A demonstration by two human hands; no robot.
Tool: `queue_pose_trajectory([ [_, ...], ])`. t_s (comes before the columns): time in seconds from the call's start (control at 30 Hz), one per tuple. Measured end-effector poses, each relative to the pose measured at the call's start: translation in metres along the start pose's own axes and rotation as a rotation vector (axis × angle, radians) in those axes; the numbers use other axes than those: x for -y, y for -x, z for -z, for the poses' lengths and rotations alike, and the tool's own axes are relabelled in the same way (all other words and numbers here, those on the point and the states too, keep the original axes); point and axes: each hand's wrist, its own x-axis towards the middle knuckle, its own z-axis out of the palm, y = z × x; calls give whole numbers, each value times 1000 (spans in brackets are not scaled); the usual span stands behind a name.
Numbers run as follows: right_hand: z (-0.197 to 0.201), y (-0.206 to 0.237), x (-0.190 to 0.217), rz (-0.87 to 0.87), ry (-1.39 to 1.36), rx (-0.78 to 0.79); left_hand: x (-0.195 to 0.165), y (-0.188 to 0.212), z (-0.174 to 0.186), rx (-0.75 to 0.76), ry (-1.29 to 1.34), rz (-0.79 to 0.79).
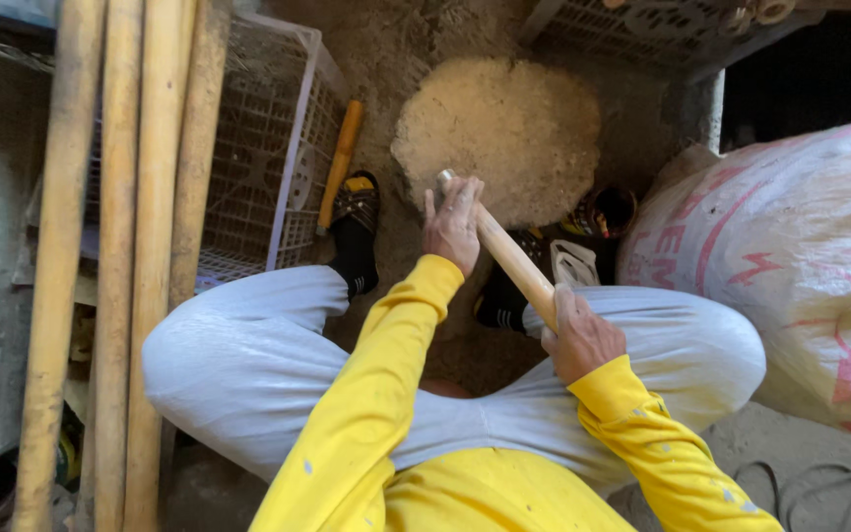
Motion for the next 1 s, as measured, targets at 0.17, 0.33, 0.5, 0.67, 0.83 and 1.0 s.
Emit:
queue_pose_trajectory([
  [0.17,11,-5,-13,-44,-229,74,20,-31,2,-26,-7,9],
  [0.33,11,-3,-9,-59,-190,141,-35,31,6,183,-29,52],
  [0.5,6,4,1,52,-109,63,-25,37,2,94,68,11],
  [0.67,7,2,4,36,-27,40,-6,28,-9,9,-100,3],
  [0.83,7,2,5,29,-16,85,-33,55,-7,135,203,-18],
  [1.0,9,3,3,16,-4,104,-9,12,-4,-22,4,22],
])
